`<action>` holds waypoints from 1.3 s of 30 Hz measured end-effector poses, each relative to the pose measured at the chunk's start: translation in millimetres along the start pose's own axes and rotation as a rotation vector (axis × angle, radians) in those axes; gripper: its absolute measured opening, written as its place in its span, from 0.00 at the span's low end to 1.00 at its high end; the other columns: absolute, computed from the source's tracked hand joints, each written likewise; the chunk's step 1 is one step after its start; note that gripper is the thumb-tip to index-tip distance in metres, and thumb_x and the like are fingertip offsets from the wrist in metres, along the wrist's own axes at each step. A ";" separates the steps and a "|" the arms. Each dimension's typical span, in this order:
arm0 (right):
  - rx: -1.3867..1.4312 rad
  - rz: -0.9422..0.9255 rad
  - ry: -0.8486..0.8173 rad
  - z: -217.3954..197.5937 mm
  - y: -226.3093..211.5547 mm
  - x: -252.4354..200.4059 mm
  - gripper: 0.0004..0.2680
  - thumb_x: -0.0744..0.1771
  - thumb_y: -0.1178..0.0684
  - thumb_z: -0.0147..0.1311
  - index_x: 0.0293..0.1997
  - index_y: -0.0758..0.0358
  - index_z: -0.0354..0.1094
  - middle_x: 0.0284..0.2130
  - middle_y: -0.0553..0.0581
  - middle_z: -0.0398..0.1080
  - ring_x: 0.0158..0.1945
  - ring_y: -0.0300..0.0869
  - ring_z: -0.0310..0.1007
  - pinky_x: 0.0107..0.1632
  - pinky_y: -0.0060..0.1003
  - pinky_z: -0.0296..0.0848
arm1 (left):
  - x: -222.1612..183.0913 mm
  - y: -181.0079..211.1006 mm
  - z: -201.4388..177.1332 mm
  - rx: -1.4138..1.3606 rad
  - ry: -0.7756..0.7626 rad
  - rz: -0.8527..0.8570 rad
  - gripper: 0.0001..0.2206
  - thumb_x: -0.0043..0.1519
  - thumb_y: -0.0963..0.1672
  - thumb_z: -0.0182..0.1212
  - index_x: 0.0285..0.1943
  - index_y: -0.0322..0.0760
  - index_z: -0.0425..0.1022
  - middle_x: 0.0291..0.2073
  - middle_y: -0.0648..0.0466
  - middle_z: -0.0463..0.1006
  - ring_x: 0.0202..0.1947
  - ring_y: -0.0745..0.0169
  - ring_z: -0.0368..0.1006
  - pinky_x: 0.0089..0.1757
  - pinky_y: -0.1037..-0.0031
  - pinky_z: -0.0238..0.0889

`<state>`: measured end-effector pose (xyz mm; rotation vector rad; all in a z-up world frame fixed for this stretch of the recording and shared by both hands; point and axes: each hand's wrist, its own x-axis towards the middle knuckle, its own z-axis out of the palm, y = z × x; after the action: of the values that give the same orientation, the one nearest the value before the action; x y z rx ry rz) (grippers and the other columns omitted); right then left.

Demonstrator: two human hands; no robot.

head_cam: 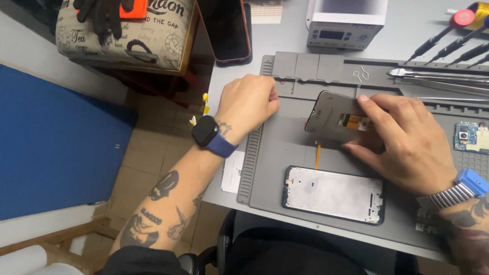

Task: Disassembling a smartphone to remove the screen, motherboard, and internal ribbon cables.

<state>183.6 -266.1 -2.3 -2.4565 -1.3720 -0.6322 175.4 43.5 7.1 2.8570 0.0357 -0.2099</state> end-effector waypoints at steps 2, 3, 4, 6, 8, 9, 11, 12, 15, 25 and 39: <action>0.001 -0.006 -0.002 1.3 -0.4 -0.7 0.31 0.63 0.41 0.69 0.70 0.71 0.63 0.57 0.69 0.69 0.52 0.58 0.73 0.55 0.51 0.77 | 2.4 0.1 -3.6 -0.021 -0.021 -0.037 0.05 0.55 0.44 0.59 0.28 0.50 0.79 0.28 0.55 0.82 0.31 0.43 0.76 0.36 0.56 0.68; 0.001 -0.008 -0.003 1.7 -0.4 -1.0 0.31 0.63 0.41 0.69 0.70 0.70 0.63 0.57 0.69 0.70 0.52 0.58 0.73 0.55 0.51 0.77 | 3.9 0.4 -5.7 -0.039 -0.042 -0.070 0.03 0.54 0.44 0.61 0.28 0.52 0.79 0.29 0.57 0.82 0.33 0.45 0.76 0.37 0.58 0.68; 0.000 -0.010 -0.003 1.7 -0.8 -1.0 0.31 0.63 0.41 0.69 0.70 0.70 0.63 0.57 0.69 0.70 0.52 0.58 0.73 0.55 0.51 0.77 | 2.8 -0.3 -6.9 -0.041 -0.040 -0.071 0.03 0.54 0.44 0.61 0.28 0.52 0.79 0.29 0.57 0.82 0.33 0.45 0.76 0.37 0.58 0.68; 0.010 -0.005 -0.010 2.0 -1.5 -1.4 0.30 0.63 0.41 0.69 0.69 0.69 0.64 0.57 0.69 0.69 0.53 0.59 0.72 0.56 0.50 0.76 | 0.5 -1.8 -9.2 -0.109 -0.020 -0.104 0.04 0.51 0.45 0.61 0.26 0.54 0.71 0.29 0.61 0.80 0.32 0.49 0.74 0.37 0.60 0.65; 0.023 -0.017 -0.008 0.9 -2.3 0.5 0.30 0.63 0.41 0.68 0.69 0.69 0.63 0.57 0.69 0.69 0.53 0.58 0.72 0.57 0.51 0.76 | -5.7 -1.9 -11.2 -0.128 -0.015 -0.098 0.06 0.53 0.46 0.65 0.26 0.53 0.72 0.28 0.61 0.81 0.33 0.51 0.75 0.38 0.60 0.65; 0.034 -0.025 -0.007 0.1 -2.3 1.1 0.30 0.63 0.41 0.68 0.69 0.69 0.63 0.57 0.68 0.69 0.54 0.58 0.72 0.57 0.51 0.76 | -7.9 -1.4 -12.3 -0.145 -0.013 -0.088 0.08 0.56 0.48 0.68 0.26 0.51 0.74 0.28 0.62 0.82 0.34 0.53 0.76 0.38 0.60 0.66; 0.026 -0.028 -0.004 0.9 -1.6 1.1 0.30 0.63 0.41 0.68 0.69 0.69 0.63 0.56 0.68 0.69 0.54 0.58 0.72 0.57 0.50 0.76 | -14.4 -5.5 -13.4 -0.160 -0.019 -0.068 0.06 0.57 0.48 0.65 0.28 0.51 0.76 0.30 0.63 0.83 0.36 0.56 0.76 0.39 0.60 0.66; 0.019 -0.032 -0.001 1.4 -1.4 0.6 0.30 0.63 0.40 0.68 0.68 0.69 0.63 0.56 0.68 0.70 0.53 0.58 0.73 0.56 0.50 0.76 | -17.5 -7.4 -13.6 -0.174 -0.026 -0.050 0.06 0.59 0.48 0.62 0.30 0.51 0.79 0.32 0.65 0.84 0.37 0.58 0.77 0.39 0.59 0.66; 0.049 -0.026 -0.011 1.2 -1.5 1.5 0.29 0.64 0.41 0.67 0.68 0.69 0.62 0.56 0.68 0.69 0.54 0.58 0.72 0.56 0.51 0.75 | -24.4 -12.2 -18.8 -0.188 -0.087 -0.106 0.10 0.61 0.49 0.54 0.39 0.53 0.82 0.39 0.63 0.85 0.44 0.53 0.77 0.42 0.57 0.66; 0.048 -0.028 -0.011 -1.0 -1.6 2.6 0.29 0.64 0.41 0.66 0.68 0.69 0.62 0.55 0.68 0.69 0.53 0.58 0.72 0.56 0.51 0.74 | -41.3 -11.8 -35.0 -0.327 -0.117 -0.113 0.17 0.60 0.47 0.48 0.52 0.52 0.83 0.46 0.63 0.85 0.40 0.63 0.79 0.43 0.64 0.69; 0.064 -0.032 -0.015 -2.8 -1.2 1.7 0.30 0.64 0.41 0.67 0.69 0.70 0.62 0.56 0.70 0.69 0.54 0.59 0.73 0.56 0.51 0.75 | -122.5 -29.6 -35.0 -0.478 -0.350 -0.214 0.10 0.62 0.49 0.58 0.31 0.46 0.80 0.22 0.66 0.75 0.27 0.73 0.67 0.35 0.76 0.60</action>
<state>182.7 -265.4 1.0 -2.3983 -1.4175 -0.5696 57.7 81.0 50.4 2.3043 0.2809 -0.6473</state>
